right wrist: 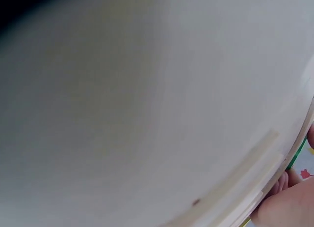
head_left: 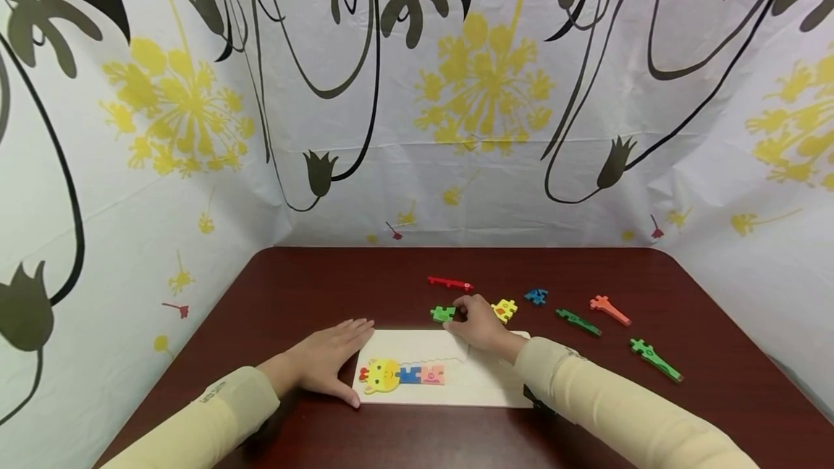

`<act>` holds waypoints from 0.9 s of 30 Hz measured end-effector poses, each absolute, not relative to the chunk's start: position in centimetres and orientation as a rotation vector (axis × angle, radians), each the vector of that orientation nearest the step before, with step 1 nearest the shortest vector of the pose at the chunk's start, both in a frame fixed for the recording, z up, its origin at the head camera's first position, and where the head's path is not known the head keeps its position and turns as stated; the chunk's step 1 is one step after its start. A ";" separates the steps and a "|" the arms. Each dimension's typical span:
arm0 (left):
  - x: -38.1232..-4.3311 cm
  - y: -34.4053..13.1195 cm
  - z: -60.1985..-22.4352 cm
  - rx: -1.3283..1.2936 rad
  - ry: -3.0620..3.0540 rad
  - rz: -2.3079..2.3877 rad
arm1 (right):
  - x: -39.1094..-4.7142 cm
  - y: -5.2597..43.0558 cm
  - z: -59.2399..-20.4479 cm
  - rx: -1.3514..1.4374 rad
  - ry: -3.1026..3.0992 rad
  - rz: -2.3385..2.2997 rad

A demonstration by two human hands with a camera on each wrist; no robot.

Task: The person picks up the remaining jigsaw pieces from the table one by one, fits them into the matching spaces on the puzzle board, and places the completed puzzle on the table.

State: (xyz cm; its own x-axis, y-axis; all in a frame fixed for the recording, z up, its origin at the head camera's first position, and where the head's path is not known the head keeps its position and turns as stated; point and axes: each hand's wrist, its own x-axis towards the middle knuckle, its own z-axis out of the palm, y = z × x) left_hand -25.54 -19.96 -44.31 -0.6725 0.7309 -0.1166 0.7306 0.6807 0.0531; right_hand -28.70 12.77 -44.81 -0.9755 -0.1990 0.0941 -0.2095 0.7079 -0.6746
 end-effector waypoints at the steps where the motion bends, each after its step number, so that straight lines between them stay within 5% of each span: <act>1: -25.5 -20.0 -44.3 1.203 2.759 0.008 | -28.7 12.7 -44.8 0.335 -2.893 1.146; 27: -25.7 -20.1 -44.6 1.218 2.761 0.004 | -28.5 12.6 -44.6 0.307 -2.891 1.127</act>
State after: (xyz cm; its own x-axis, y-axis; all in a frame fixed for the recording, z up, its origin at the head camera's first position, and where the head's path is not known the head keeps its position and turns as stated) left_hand -25.65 -20.09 -44.63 -0.6678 0.7358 -0.1123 0.7355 0.6755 0.0527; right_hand -28.53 12.57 -44.61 -0.9803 -0.1742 0.0928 -0.1911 0.7192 -0.6681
